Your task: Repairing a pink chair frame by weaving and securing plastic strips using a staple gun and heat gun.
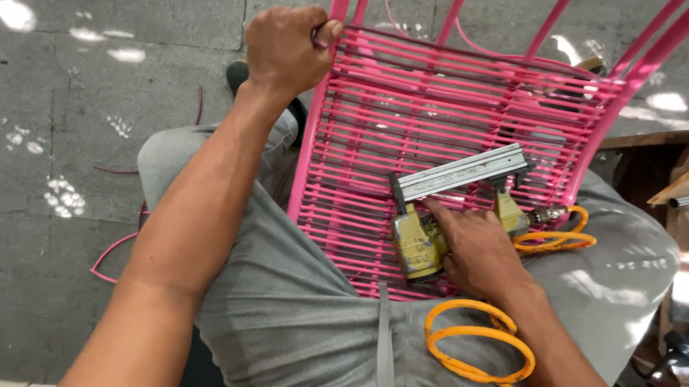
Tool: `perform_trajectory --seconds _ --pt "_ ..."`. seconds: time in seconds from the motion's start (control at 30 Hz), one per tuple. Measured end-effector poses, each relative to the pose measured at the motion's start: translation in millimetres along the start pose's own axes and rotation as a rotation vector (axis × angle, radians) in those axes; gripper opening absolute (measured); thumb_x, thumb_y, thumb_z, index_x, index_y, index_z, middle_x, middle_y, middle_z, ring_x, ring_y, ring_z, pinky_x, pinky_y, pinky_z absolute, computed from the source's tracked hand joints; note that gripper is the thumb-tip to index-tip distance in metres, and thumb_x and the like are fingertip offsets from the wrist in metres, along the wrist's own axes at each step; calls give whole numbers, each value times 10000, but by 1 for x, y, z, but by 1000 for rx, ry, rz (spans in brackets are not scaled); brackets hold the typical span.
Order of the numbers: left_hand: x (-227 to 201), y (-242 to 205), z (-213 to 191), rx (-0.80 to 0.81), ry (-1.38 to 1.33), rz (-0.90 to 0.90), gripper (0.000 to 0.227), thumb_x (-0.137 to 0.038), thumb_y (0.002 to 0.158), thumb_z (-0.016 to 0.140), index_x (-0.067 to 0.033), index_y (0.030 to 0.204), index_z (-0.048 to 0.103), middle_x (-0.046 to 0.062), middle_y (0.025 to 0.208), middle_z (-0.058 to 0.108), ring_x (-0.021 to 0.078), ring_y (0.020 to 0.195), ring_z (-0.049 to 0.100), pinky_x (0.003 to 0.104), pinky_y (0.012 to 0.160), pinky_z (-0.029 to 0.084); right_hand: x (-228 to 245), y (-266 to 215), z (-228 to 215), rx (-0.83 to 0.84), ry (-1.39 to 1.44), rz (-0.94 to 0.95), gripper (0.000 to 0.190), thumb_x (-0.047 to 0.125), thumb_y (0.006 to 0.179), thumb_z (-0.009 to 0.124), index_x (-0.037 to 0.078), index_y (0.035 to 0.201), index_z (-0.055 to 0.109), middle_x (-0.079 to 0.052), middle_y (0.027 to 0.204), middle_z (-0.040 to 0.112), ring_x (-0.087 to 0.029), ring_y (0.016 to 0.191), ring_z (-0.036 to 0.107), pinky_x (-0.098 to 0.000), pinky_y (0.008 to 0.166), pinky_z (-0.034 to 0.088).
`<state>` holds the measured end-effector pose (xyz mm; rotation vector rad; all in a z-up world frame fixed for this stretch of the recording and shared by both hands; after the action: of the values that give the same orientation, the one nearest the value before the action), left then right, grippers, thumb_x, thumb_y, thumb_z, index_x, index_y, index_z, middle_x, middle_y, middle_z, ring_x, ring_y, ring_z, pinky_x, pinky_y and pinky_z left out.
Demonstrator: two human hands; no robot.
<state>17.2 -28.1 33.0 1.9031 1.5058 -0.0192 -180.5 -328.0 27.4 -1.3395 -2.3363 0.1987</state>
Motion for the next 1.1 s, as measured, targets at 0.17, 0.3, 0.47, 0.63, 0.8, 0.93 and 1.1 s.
perform_trajectory --seconds 0.17,0.3,0.47,0.63,0.8,0.93,1.1 --pt "-2 0 -2 27 0 -1 344 -356 960 740 -115 715 722 127 602 639 350 534 629 482 498 471 -4 1 1 8 6 28 950 78 652 750 97 1519 362 -161 984 690 -362 974 640 -494 908 438" --pt "-1 -1 -5 62 -29 -34 320 -357 977 730 -129 752 738 113 568 617 320 507 624 474 505 469 -5 1 5 -19 36 -11 947 45 654 732 95 1524 363 -152 983 694 -353 975 644 -480 907 441" --pt "2 -3 -2 72 -3 -42 344 -368 969 739 -124 727 725 111 582 621 327 527 635 467 500 476 1 -1 -1 -19 39 -29 939 40 654 738 100 1516 370 -155 979 691 -361 973 639 -482 890 441" --pt "5 -2 2 44 34 5 344 -355 982 741 -118 734 717 118 602 627 338 567 643 470 526 483 -4 -2 -4 -31 86 -41 950 38 637 748 108 1508 376 -161 981 689 -371 971 633 -491 901 439" --pt "3 -2 0 64 -34 -12 281 -331 973 715 -132 776 739 103 599 641 326 551 654 474 515 489 -3 -1 -9 -12 113 -49 968 45 639 756 117 1517 355 -158 970 687 -367 972 633 -494 921 434" --pt "4 -4 3 81 7 -8 336 -336 984 732 -110 735 716 117 585 625 338 552 644 478 521 482 -3 -2 -8 25 128 -38 965 46 648 755 116 1520 346 -153 962 687 -362 972 636 -490 918 434" --pt "4 -2 2 -4 21 39 313 -333 950 736 -127 714 723 120 595 632 339 555 652 475 508 489 -2 0 -8 37 105 -24 973 52 651 757 108 1524 334 -155 960 685 -362 978 636 -489 904 437"
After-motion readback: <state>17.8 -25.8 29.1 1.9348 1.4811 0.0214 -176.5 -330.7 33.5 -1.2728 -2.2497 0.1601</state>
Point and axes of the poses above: each hand's wrist, its own y-axis towards the middle knuckle, its own z-axis out of the palm, x = y × z, the point moved 4 cm from there along y, towards the middle knuckle
